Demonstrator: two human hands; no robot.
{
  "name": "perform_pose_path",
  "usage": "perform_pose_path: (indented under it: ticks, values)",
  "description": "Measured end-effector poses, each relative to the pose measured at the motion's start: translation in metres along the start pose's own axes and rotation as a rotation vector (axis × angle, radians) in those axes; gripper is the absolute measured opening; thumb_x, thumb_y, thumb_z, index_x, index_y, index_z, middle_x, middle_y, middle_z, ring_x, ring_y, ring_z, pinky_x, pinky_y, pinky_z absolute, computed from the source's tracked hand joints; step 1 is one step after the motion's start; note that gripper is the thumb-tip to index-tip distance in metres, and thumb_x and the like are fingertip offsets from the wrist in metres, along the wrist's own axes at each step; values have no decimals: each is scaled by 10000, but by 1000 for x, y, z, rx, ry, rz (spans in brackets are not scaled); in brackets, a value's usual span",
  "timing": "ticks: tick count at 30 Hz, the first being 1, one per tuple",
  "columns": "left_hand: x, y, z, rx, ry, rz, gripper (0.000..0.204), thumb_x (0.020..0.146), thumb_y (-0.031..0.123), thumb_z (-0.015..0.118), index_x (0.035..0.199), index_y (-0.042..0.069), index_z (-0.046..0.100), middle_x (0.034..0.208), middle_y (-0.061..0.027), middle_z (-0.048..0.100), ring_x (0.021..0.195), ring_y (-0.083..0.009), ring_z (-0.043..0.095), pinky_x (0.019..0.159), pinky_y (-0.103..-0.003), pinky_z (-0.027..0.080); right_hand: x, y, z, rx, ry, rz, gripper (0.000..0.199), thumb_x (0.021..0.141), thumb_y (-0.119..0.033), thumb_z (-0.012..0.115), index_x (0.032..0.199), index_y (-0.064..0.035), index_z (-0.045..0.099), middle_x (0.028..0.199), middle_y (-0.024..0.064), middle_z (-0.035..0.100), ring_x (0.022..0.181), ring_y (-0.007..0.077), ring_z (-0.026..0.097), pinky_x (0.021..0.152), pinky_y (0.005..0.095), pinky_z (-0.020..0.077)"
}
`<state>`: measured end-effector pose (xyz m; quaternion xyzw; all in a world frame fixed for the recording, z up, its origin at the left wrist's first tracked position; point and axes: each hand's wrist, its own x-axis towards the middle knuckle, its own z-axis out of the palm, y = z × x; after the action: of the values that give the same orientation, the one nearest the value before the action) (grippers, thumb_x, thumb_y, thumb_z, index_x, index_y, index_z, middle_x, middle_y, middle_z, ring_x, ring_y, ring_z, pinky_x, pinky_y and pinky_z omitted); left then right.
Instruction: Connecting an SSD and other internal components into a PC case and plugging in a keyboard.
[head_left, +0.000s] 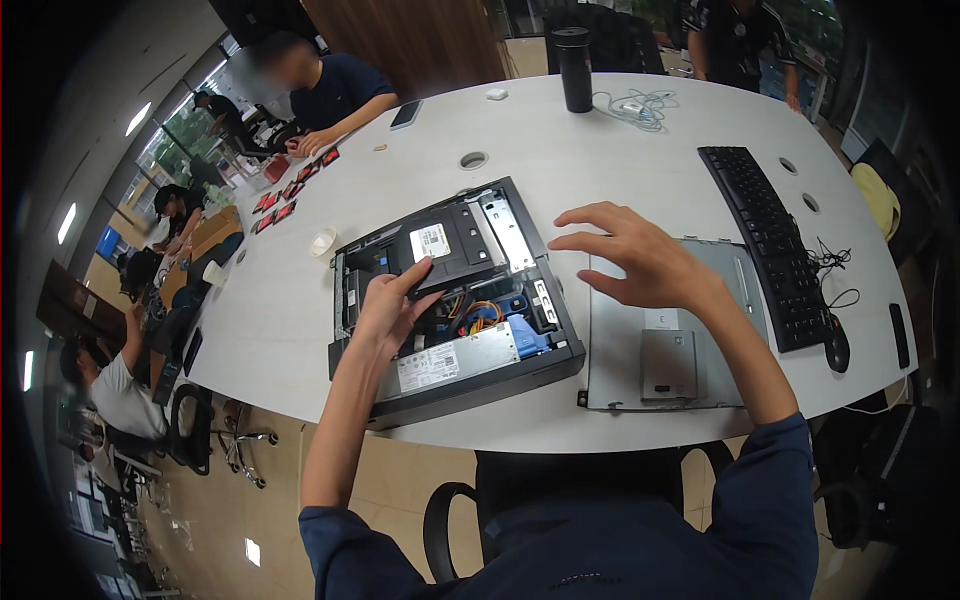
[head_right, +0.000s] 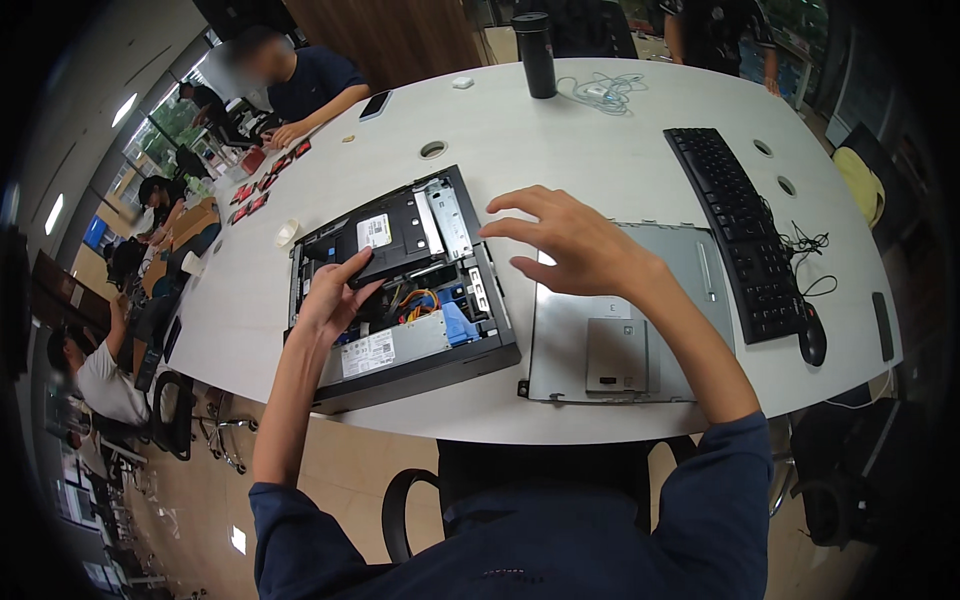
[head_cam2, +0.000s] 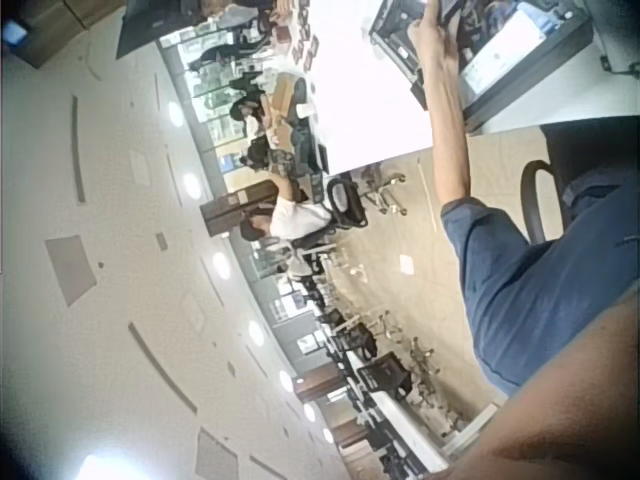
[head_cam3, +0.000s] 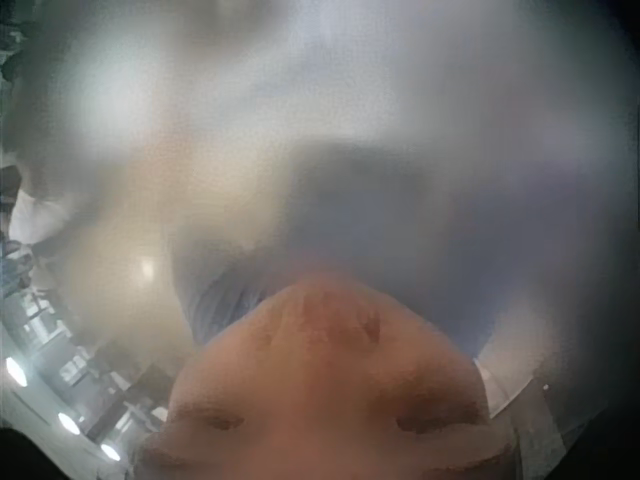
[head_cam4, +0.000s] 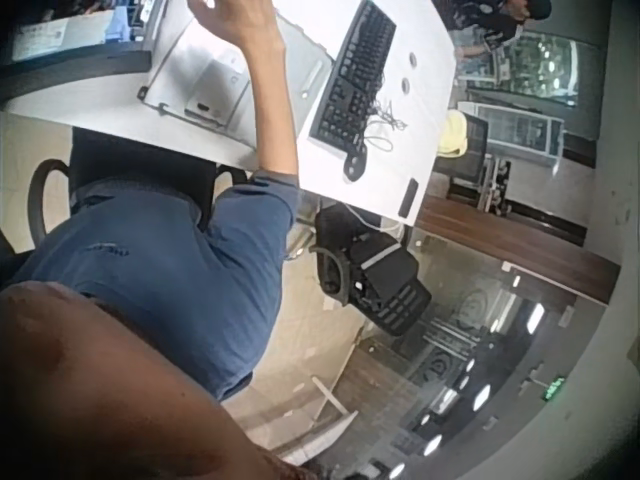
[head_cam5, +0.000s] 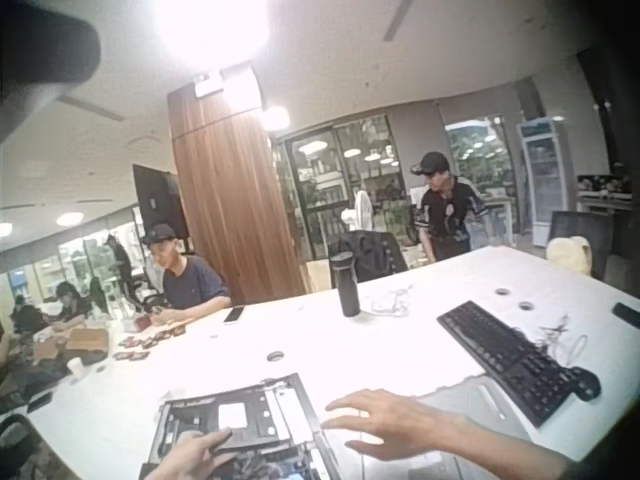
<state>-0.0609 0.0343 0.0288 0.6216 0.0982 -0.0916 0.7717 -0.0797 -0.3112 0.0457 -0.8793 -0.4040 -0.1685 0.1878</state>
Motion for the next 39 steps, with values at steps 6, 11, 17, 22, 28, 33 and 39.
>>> perform_pose_path:
  ticks: [6, 11, 17, 22, 28, 33, 39]
  values:
    - [3, 2, 5, 132, 92, 40, 404, 911, 177, 769, 1056, -142, 570, 1071, -205, 644, 940, -207, 710, 831, -286, 646, 27, 5, 24, 146, -10, 5, 265, 971, -230, 651, 1218, -141, 688, 1371, 125, 574, 1289, 306, 534, 1071, 432, 444]
    - [0, -2, 11, 147, 103, 78, 377, 919, 189, 761, 1034, -132, 601, 989, -173, 675, 877, -178, 721, 792, -259, 650, 51, 0, 65, 108, 8, -23, 380, 1043, -351, 495, 1319, -146, 657, 1415, 137, 550, 1323, 303, 502, 1076, 436, 414]
    - [5, -4, 3, 142, 42, 41, 347, 926, 225, 762, 928, -90, 619, 839, -86, 636, 780, -145, 696, 863, -286, 628, 56, -14, 70, 76, -16, -33, 420, 1062, -369, 449, 1388, -156, 608, 1443, 138, 539, 1361, 272, 479, 1118, 445, 365]
    - [11, -8, 2, 54, -16, -35, 377, 903, 198, 783, 1001, -113, 594, 1009, -163, 650, 886, -199, 716, 832, -290, 645, 58, -13, 74, 86, -52, -6, 437, 1074, -374, 431, 1391, -123, 598, 1447, 150, 548, 1353, 281, 500, 1147, 449, 334]
    - [8, -5, -9, -79, 35, 38, 315, 941, 144, 722, 1118, -74, 579, 1064, -151, 655, 991, -201, 704, 813, -283, 653, 56, -17, 73, 21, -71, 17, 444, 1075, -380, 425, 1387, -115, 597, 1466, 138, 536, 1362, 262, 501, 1184, 467, 308]
    - [5, 3, -17, 92, -1, 83, 278, 933, 63, 709, 1174, -19, 596, 1068, -73, 642, 1004, -130, 643, 900, -223, 539, 61, -13, 69, -13, -98, 22, 425, 1073, -346, 442, 1408, -123, 577, 1465, 135, 547, 1343, 256, 528, 1220, 481, 265]
    - [8, 5, -22, 532, 118, 116, 766, 850, 106, 822, 1429, -158, 396, 1294, -186, 541, 1109, -187, 615, 901, -275, 553, 65, -18, 68, 61, -128, 52, 408, 1071, -335, 451, 1370, -109, 614, 1441, 139, 571, 1313, 272, 556, 1194, 473, 325]
